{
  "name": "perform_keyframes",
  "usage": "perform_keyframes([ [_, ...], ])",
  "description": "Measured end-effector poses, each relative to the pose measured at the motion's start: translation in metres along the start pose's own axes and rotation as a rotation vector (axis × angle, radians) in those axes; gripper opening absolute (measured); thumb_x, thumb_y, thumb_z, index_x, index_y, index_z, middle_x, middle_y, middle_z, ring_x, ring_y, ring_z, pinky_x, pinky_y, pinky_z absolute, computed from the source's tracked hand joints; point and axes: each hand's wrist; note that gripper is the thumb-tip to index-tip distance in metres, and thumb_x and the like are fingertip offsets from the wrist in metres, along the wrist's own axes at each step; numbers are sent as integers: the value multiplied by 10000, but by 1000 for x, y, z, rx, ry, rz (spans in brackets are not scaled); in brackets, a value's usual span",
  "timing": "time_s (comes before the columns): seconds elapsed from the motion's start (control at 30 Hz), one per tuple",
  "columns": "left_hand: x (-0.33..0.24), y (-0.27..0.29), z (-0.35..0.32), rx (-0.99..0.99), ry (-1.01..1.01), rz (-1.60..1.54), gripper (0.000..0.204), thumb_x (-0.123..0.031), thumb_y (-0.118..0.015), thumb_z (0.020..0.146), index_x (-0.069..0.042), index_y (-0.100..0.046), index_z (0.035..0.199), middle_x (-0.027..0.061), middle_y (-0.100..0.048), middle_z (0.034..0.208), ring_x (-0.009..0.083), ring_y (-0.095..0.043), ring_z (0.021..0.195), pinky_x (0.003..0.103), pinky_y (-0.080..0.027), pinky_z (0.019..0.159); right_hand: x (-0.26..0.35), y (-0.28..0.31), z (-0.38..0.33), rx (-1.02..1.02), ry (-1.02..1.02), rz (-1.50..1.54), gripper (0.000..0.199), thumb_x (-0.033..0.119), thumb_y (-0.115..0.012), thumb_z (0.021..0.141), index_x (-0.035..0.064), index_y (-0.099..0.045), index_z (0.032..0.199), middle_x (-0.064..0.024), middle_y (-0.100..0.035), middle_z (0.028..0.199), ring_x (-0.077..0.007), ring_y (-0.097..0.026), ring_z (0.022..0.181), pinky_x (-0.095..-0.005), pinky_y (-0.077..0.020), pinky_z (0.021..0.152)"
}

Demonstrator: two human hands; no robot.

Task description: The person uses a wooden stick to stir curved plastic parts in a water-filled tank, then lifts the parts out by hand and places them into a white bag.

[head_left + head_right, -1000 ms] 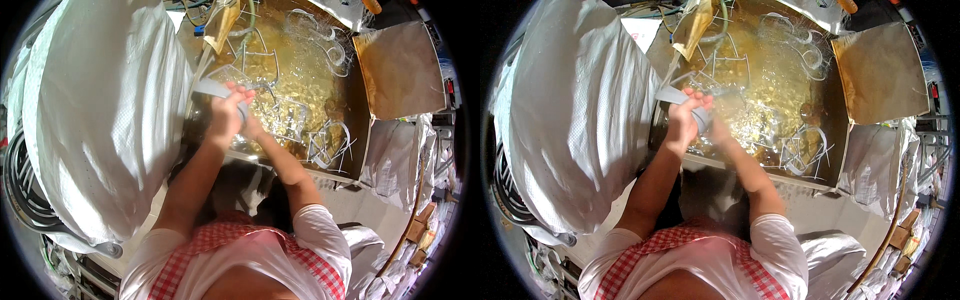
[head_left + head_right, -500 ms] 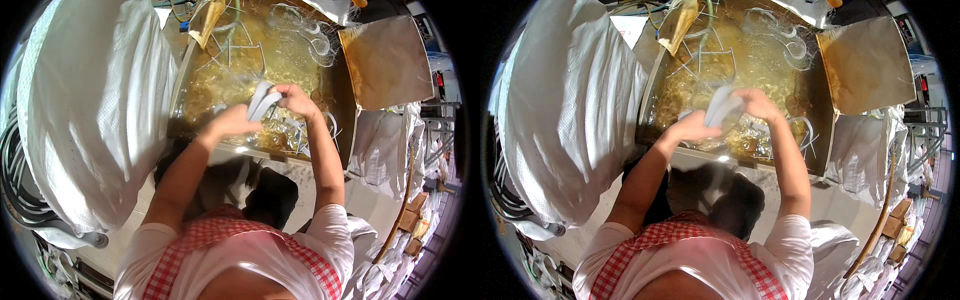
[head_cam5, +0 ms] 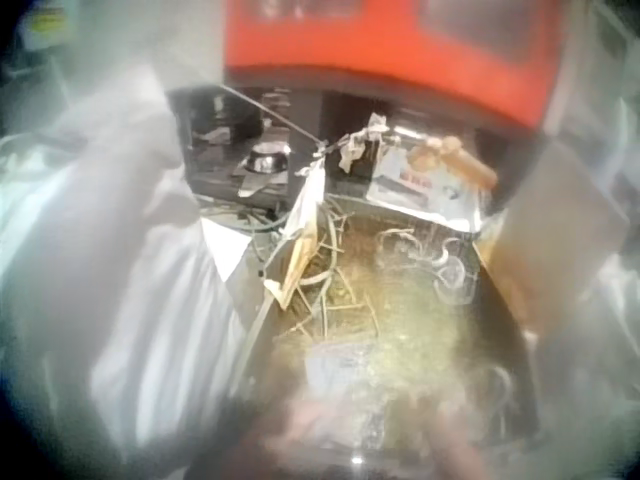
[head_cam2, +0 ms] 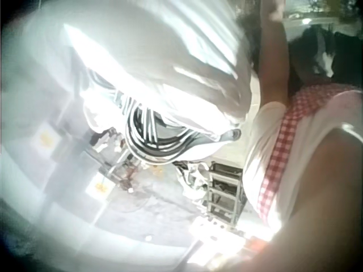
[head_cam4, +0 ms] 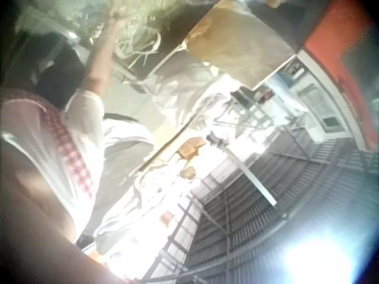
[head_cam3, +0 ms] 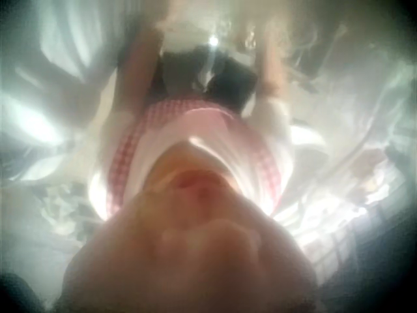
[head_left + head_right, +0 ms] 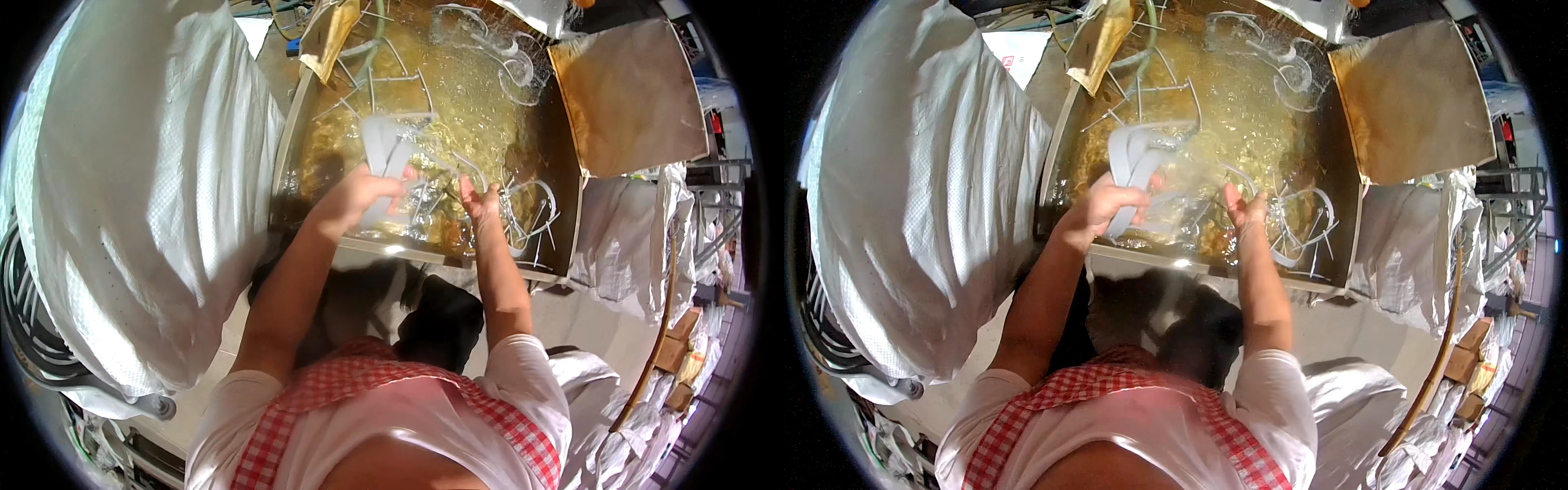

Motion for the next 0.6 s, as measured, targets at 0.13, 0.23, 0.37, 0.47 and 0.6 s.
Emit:
perform_keyframes([
  [0.13, 9, -3, 3, -85, 182, 287, 251, -38, -609, 725, 15, -530, 957, 60, -538, 724, 113, -519, 569, 240, -425, 456, 32, -34, 14, 262, -132, 341, 453, 346, -466, 908, -96, -489, 1007, -190, -602, 845, -271, -612, 778, -356, -554, 675],
  [0.23, 8, -3, 0, -205, 111, 466, 282, -47, -629, 723, 21, -529, 978, 59, -546, 738, 111, -520, 566, 227, -432, 471, 27, -62, -5, 490, 86, -93, 315, 270, -477, 911, -40, -535, 913, -129, -602, 806, -233, -600, 738, -326, -538, 683],
  [0.37, 0, -13, -1, -282, -46, 322, 206, -75, -604, 711, -8, -576, 905, 33, -576, 709, 117, -553, 603, 247, -448, 520, 6, -40, 5, 482, 250, -716, 224, 200, -484, 900, 112, -452, 697, -14, -456, 614, -152, -439, 548, -257, -362, 513],
  [0.47, -9, -17, -11, -262, -71, 249, 195, -51, -595, 713, 0, -570, 899, 74, -582, 773, 119, -541, 575, 253, -439, 490, -19, -16, 16, 263, 6, -830, 305, 384, -503, 886, 84, -463, 848, -73, -503, 741, -205, -485, 647, -330, -434, 617],
  [0.6, -13, -7, -19, -175, -160, -4, 167, -4, -596, 708, 10, -548, 867, 63, -567, 669, 131, -530, 533, 261, -426, 461, -47, -21, 22, 197, 52, -721, 407, 391, -504, 881, 50, -440, 1092, -154, -537, 985, -295, -527, 860, -430, -458, 741],
])
Point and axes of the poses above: each hand's wrist, its own z-axis towards the middle knuckle, its own y-axis out of the back of the hand, x = y × z
